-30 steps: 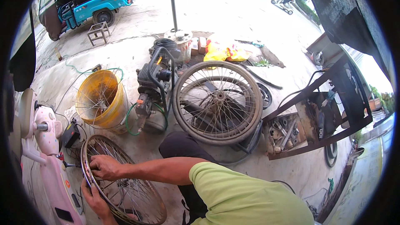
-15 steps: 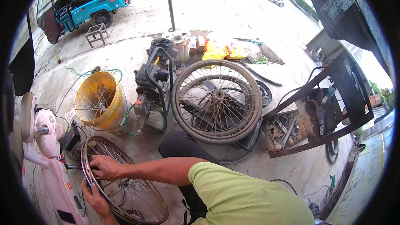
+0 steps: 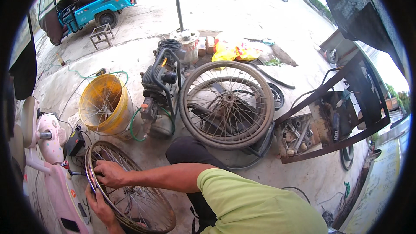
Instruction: The person sits on the ground and repeatedly adjusts the spokes of a bicycle wheel by hand, rotating the wheel to access different sections. The person handles the wheel rim and spokes throughout the clip.
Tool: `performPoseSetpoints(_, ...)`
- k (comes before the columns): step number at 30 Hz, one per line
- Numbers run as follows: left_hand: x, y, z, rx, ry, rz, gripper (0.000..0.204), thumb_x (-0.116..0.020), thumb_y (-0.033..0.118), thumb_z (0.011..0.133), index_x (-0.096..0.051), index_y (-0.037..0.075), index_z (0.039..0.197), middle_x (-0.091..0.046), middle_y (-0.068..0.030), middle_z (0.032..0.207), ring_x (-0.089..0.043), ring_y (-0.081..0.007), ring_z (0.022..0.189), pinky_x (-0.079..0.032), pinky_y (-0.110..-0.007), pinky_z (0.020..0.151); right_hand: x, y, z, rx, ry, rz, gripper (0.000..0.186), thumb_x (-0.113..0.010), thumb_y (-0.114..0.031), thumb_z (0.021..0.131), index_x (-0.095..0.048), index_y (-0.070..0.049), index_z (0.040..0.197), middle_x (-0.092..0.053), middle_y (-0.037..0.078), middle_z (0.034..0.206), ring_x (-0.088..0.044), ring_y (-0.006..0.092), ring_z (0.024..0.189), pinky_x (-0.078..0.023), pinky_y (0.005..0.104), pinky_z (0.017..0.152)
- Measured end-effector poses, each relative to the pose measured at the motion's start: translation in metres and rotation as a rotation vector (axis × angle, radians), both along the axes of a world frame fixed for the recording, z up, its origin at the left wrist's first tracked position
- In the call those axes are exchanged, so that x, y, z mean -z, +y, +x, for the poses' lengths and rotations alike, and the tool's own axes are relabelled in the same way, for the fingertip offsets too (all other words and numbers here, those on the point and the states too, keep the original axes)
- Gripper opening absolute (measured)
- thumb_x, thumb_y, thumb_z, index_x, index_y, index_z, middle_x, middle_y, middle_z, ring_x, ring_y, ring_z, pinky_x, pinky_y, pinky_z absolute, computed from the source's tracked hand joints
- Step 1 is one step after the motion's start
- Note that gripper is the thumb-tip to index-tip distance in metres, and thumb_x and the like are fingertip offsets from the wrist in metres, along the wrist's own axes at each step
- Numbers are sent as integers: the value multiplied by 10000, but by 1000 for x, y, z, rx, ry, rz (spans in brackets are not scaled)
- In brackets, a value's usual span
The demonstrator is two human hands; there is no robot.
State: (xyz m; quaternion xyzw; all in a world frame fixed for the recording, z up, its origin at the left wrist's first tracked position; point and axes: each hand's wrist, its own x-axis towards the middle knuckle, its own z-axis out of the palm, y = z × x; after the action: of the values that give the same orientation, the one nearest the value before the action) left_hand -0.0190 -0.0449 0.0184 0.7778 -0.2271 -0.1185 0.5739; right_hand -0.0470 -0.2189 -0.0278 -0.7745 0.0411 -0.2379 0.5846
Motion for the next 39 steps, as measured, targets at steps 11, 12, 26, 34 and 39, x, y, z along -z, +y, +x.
performPoseSetpoints(11,-2,0,-3,-24,34,-13,405,-508,121,1101,-520,-68,1459,-593,-153,1389,-571,-235,1272,-432,-364,1121,-5,0,0,40,30,-21,205,-691,-212,899,-732,-11,894,-652,179,994,-659,406,965,-525,506,850)
performPoseSetpoints(12,-3,0,-4,-25,39,-10,408,-510,121,1101,-516,-68,1462,-591,-154,1391,-571,-235,1274,-432,-365,1121,-5,1,-1,56,34,-27,205,-692,-215,898,-729,-13,888,-652,177,991,-660,403,962,-526,506,847)
performPoseSetpoints(26,-14,3,-11,8,52,-23,413,-529,102,1077,-529,-47,1462,-602,-135,1363,-568,-220,1237,-430,-345,1103,-23,-26,6,17,252,194,461,-821,-402,880,-743,25,1036,-732,229,988,-717,359,896,-554,438,830)
performPoseSetpoints(34,-13,5,-11,19,15,16,439,-516,136,1077,-528,-54,1473,-594,-149,1392,-576,-225,1223,-452,-346,1072,-6,-13,13,-2,104,259,299,-710,-253,954,-747,14,1082,-753,257,1006,-747,368,913,-559,443,837)
performPoseSetpoints(39,-6,11,-5,-17,69,5,425,-515,129,1075,-533,-35,1467,-598,-142,1368,-619,-208,1117,-515,-327,961,-9,-10,16,-116,154,326,296,-661,-259,995,-755,-20,1142,-752,256,982,-752,336,878,-552,435,809)
